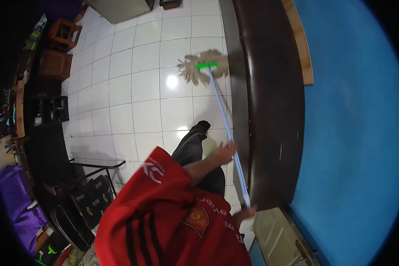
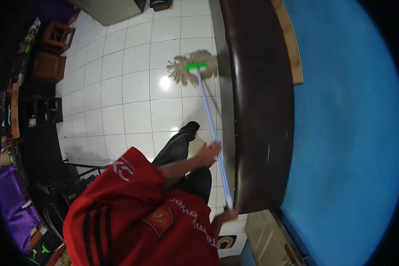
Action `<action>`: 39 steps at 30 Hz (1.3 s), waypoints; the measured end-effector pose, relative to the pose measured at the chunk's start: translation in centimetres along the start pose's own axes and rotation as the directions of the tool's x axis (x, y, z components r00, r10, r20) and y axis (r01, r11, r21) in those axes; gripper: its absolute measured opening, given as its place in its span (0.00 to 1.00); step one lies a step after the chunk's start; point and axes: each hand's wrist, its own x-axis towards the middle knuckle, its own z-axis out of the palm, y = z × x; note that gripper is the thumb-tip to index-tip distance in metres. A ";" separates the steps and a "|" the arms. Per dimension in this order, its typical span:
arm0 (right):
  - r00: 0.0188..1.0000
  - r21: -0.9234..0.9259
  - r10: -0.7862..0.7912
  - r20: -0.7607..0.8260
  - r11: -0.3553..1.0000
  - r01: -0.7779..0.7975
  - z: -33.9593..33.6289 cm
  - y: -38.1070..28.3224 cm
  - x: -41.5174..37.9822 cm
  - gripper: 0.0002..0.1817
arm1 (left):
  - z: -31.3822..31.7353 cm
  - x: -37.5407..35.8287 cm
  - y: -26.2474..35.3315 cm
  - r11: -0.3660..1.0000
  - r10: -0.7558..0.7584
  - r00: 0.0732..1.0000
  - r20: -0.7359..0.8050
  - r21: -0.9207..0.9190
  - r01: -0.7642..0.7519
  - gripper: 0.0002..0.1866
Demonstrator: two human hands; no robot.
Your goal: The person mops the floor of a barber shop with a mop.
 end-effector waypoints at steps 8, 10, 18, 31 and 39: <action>0.652 0.688 -0.344 0.675 0.613 -0.389 3.5 -9.4 1.5 0.22 | -3.9 -1.1 -5.1 0.972 -0.180 0.978 -0.104 0.133 0.193 0.40; 0.782 0.735 -0.344 0.519 0.647 -0.203 2.9 -5.0 1.0 0.22 | -2.2 -1.8 -2.4 0.989 -0.088 0.995 0.055 0.125 0.080 0.38; 0.971 0.340 0.067 -0.229 0.940 0.015 -5.7 35.2 -1.2 0.15 | 9.6 -8.7 21.3 0.757 0.653 0.737 0.173 -0.111 -0.644 0.25; 0.620 -0.078 0.395 -0.678 0.799 -0.596 -8.9 24.6 -2.7 0.07 | 13.9 -11.8 22.0 0.904 0.420 0.879 0.226 -0.196 -0.381 0.17; 0.880 0.726 -0.447 0.159 0.657 0.203 5.9 4.4 -1.1 0.16 | 5.9 -8.1 4.0 0.880 -0.130 0.976 -0.173 0.432 0.194 0.33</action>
